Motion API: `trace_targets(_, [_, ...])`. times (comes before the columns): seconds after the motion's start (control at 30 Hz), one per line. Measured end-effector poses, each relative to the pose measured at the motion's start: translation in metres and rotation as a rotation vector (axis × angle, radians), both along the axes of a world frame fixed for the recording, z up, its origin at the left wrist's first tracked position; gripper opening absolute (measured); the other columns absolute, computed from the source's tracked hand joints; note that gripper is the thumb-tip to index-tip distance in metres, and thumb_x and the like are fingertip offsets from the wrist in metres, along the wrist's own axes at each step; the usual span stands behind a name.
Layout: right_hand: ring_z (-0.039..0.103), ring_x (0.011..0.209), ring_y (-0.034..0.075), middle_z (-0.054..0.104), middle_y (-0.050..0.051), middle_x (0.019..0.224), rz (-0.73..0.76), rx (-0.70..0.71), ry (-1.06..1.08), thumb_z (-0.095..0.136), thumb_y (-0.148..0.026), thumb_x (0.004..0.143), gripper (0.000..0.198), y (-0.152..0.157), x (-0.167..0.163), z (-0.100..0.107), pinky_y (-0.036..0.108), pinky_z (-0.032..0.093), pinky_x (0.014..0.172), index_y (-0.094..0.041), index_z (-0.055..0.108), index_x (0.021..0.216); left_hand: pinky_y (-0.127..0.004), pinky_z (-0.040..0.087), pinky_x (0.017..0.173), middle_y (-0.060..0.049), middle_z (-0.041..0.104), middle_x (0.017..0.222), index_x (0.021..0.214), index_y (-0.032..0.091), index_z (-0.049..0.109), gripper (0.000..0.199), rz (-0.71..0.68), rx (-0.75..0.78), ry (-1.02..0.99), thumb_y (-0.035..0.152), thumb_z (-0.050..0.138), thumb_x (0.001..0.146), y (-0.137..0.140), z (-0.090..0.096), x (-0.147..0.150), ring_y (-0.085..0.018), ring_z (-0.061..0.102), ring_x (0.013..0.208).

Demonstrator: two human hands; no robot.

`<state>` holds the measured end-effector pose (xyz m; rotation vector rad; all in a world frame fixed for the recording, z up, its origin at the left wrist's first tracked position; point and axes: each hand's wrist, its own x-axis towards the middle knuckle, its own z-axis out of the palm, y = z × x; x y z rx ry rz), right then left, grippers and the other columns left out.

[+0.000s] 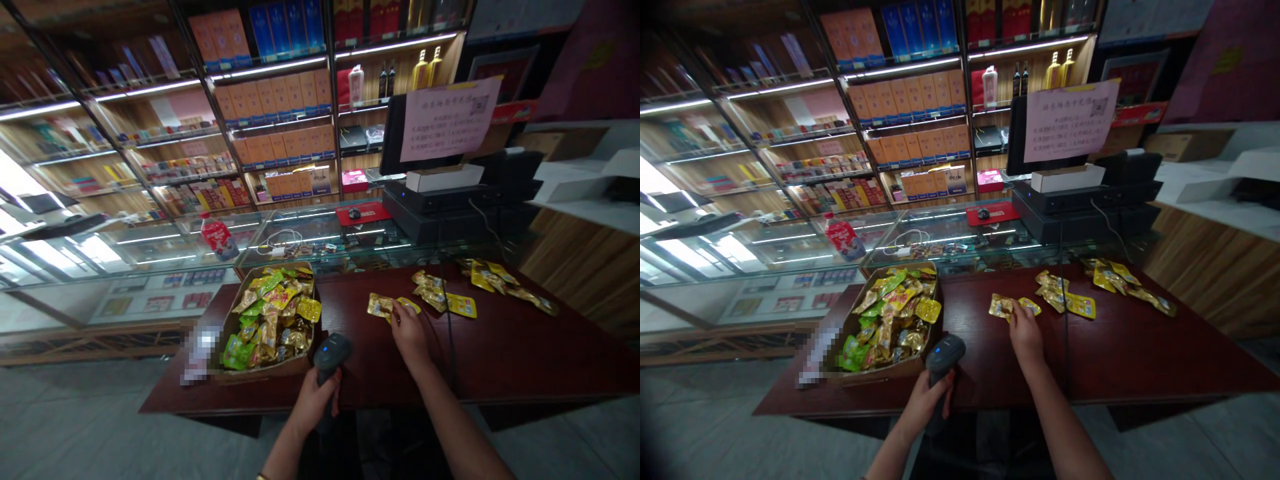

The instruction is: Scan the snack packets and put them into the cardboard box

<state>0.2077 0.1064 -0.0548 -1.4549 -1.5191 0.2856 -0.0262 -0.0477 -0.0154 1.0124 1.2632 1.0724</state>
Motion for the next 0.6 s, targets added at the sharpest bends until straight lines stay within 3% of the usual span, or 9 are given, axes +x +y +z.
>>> trace_targets(0.1, [0.067,0.095,0.028,0.068,0.014,0.103,-0.034,0.062,-0.046,0.05,-0.034,0.094,0.04,-0.014,0.011,0.004,0.043,0.056,0.088,-0.018,0.071,0.123,-0.019,0.036,0.033,0.006,0.053,0.046,0.078,0.018,0.059,0.048,-0.006,-0.018,-0.014,0.062,0.075,0.073,0.001,-0.002,-0.001,-0.01,0.047,0.031])
trace_targets(0.3, [0.066,0.103,0.023,0.066,0.01,0.109,0.212,0.148,-0.039,0.047,-0.033,0.101,0.034,-0.042,-0.004,0.006,0.037,0.056,0.093,-0.023,0.068,0.125,-0.019,0.033,0.035,0.007,0.054,0.044,0.093,0.015,0.063,0.046,-0.044,-0.033,0.012,0.057,0.075,0.076,0.0,-0.004,-0.002,-0.01,0.046,0.031])
trace_targets(0.6, [0.065,0.108,0.025,0.064,0.012,0.113,0.186,0.127,-0.076,0.045,-0.028,0.1,0.035,-0.044,-0.005,0.014,0.042,0.056,0.095,-0.024,0.066,0.127,-0.02,0.037,0.039,0.006,0.051,0.042,0.072,0.018,0.058,0.026,-0.083,-0.014,0.164,0.04,0.07,0.078,-0.003,0.002,0.003,-0.01,0.047,0.034])
